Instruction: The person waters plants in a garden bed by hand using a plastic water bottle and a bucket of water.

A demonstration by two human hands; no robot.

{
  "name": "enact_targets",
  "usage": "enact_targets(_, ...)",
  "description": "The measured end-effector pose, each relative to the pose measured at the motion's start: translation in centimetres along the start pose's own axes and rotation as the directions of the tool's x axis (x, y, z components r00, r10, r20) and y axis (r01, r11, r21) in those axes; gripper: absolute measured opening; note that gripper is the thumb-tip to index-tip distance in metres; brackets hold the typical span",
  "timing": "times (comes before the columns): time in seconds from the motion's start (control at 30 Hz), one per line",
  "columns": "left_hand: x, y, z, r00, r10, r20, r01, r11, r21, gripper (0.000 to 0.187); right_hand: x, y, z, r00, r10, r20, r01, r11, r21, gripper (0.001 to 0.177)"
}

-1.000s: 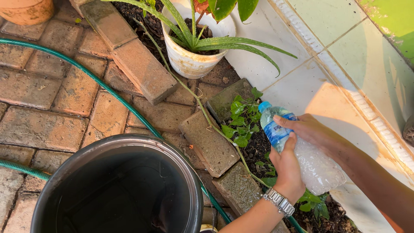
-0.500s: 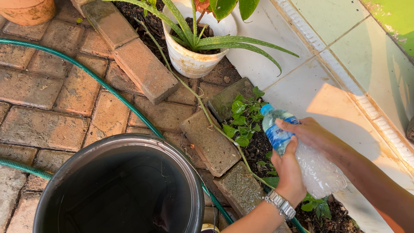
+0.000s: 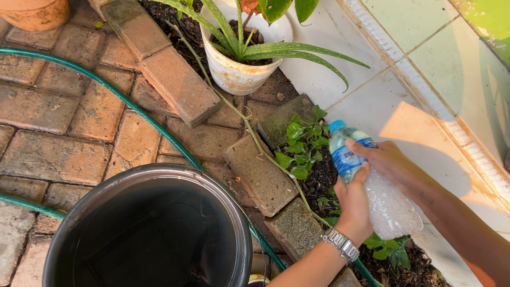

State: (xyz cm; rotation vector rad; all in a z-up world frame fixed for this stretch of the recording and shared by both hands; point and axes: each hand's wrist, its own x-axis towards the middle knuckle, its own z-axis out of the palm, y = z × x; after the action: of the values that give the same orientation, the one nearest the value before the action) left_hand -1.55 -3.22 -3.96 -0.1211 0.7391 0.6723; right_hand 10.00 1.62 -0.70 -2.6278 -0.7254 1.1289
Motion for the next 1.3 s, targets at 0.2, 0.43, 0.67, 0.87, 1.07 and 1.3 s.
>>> enact_targets(0.2,0.0,-1.1,-0.4,0.999,0.013,0.048,-0.011,0.999,-0.039,0.036,-0.1,1.2,0.1,0.999,0.04,-0.007,-0.04,0.999,0.017,0.067)
enact_targets(0.43,0.1,-1.5,-0.6,0.986,0.112,0.125,-0.115,0.993,0.015,0.033,-2.0,0.3,-0.4,0.997,0.058,-0.045,-0.054,0.995,0.089,0.061)
enact_targets(0.67,0.2,-1.5,-1.2,0.996,0.01,0.092,-0.008,1.0,-0.022,0.032,-2.3,1.0,0.4,0.999,0.045,-0.023,-0.04,0.986,0.164,0.06)
enact_targets(0.87,0.2,-2.1,-1.4,0.987,0.101,0.128,-0.106,0.994,0.039,0.033,-1.9,1.5,0.1,0.998,0.035,-0.045,-0.027,0.986,0.166,0.06)
enact_targets(1.07,-0.1,-1.9,-1.6,0.996,0.063,0.06,-0.065,0.998,0.026,0.033,-1.3,1.6,0.7,1.0,0.013,-0.027,-0.01,0.993,0.118,0.061)
enact_targets(1.3,-0.2,-0.8,-1.7,0.996,0.067,0.065,-0.064,0.997,-0.037,0.039,-1.5,0.7,1.3,0.999,-0.053,-0.012,0.054,0.989,0.137,0.061)
